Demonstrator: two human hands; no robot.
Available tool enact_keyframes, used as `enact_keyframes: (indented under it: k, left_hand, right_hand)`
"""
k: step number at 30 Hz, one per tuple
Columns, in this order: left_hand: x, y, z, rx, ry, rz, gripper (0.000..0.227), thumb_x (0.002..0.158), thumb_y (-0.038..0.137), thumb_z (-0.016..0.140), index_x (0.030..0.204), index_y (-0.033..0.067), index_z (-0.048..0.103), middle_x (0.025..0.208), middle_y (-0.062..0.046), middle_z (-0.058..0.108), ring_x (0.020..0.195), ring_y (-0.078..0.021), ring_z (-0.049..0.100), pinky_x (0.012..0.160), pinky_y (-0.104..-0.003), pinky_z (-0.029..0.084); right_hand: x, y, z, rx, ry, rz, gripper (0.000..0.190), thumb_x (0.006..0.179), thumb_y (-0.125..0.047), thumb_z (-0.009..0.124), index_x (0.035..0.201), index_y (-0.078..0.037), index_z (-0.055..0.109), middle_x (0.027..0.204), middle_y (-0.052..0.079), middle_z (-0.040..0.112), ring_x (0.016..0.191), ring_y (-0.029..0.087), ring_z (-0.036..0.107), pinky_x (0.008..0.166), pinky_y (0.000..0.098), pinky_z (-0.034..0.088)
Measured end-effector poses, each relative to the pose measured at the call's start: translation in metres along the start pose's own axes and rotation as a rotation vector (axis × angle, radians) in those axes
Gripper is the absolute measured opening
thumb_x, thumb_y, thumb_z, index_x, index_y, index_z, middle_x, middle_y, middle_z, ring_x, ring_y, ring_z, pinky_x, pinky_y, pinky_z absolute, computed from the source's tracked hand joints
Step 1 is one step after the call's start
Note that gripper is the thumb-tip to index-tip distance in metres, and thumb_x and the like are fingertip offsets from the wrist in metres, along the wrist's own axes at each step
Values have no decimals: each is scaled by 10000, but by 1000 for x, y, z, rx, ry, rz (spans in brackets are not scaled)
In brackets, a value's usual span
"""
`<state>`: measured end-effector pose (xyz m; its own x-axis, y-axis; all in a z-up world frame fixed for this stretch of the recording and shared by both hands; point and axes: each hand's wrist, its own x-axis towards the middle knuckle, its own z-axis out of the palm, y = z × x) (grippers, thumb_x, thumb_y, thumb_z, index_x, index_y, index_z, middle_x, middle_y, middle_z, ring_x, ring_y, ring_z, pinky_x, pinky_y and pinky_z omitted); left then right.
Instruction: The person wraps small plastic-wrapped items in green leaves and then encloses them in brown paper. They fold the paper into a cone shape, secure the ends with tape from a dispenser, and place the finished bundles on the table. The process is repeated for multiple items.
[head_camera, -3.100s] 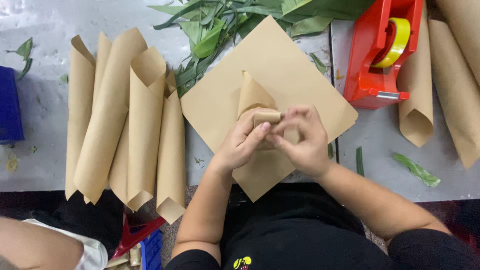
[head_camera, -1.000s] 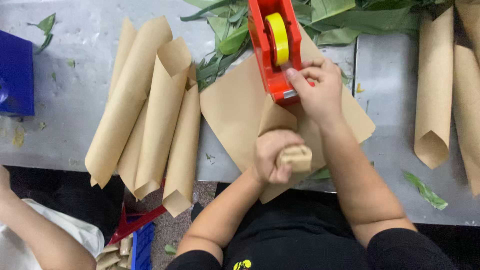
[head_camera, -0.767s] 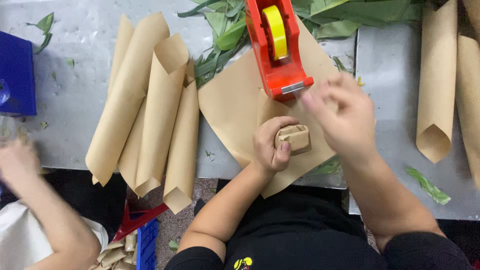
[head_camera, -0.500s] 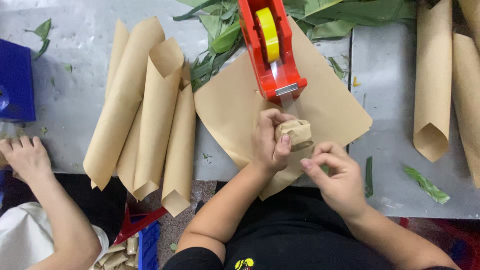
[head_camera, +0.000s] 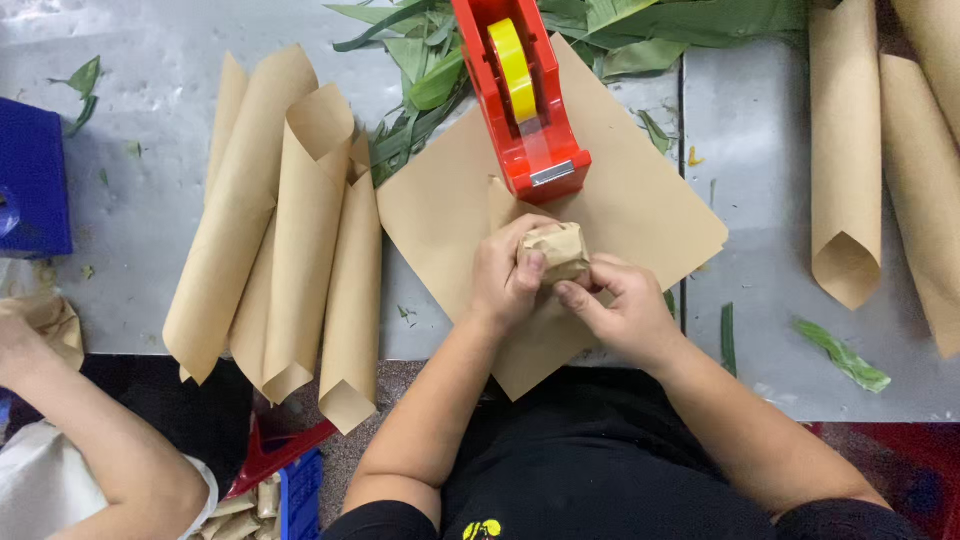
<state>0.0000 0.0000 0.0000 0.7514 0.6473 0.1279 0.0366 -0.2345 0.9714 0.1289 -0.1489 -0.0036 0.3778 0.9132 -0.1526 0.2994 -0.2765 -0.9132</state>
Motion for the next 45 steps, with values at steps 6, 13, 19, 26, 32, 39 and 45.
enact_keyframes:
  k: [6, 13, 19, 26, 32, 39, 45]
  left_hand:
    - [-6, 20, -14, 429, 11, 222, 580, 687, 424, 903, 1112, 80, 711, 1172, -113, 669, 1087, -281, 682, 911, -371, 557]
    - [-29, 38, -10, -627, 150, -142, 843, 739, 321, 966, 1398, 77, 501, 1176, -84, 606, 1116, -192, 628, 1010, -373, 528]
    - [-22, 19, -28, 228, -37, 262, 883, 657, 176, 973, 1388, -16, 518, 1348, -208, 596, 1266, -314, 584, 1072, -399, 471]
    - [-37, -8, -11, -227, -33, 118, 513, 887, 109, 863, 1330, 21, 619, 1277, -129, 680, 1171, -231, 690, 1009, -348, 573]
    - [-44, 10, 17, -280, 272, 30, 262, 1031, 100, 728, 1254, -8, 643, 1128, -130, 679, 963, -185, 642, 897, -305, 557]
    - [-38, 40, 13, 144, 121, -15, 620, 1028, 140, 560, 1573, -49, 331, 1278, -158, 664, 1179, -267, 646, 1152, -451, 462]
    - [-21, 44, -13, 95, -173, -159, 911, 932, 162, 636, 1608, -29, 55, 1269, -200, 561, 1178, -332, 592, 1077, -452, 449]
  right_hand:
    - [2, 31, 8, -120, 34, -150, 247, 905, -275, 718, 1018, -59, 758, 937, 98, 726, 848, 191, 700, 759, 318, 549]
    - [-5, 1, -2, 1090, -171, -18, 622, 832, -395, 737, 1329, -60, 572, 1253, 83, 643, 1143, 220, 632, 952, 397, 526]
    - [10, -22, -11, 666, 0, -251, 486, 966, -179, 757, 1382, -5, 575, 1414, 143, 570, 1291, 246, 578, 1097, 388, 486]
    - [21, -15, -3, 2, 150, -476, 241, 919, -107, 746, 1128, 3, 699, 1250, 90, 662, 1122, 223, 673, 970, 334, 538]
    - [1, -27, 43, 527, 330, -147, 313, 1045, -113, 614, 1319, 33, 571, 1259, 99, 605, 1136, 166, 604, 1007, 301, 502]
    - [6, -28, 38, 285, 231, -171, 427, 1103, -25, 399, 1525, 41, 417, 1497, 195, 552, 1365, 283, 574, 1164, 369, 452]
    - [15, -43, 14, 41, 99, -396, 693, 1036, 76, 391, 1659, -5, 98, 1715, 249, 255, 1603, 344, 306, 1308, 405, 254]
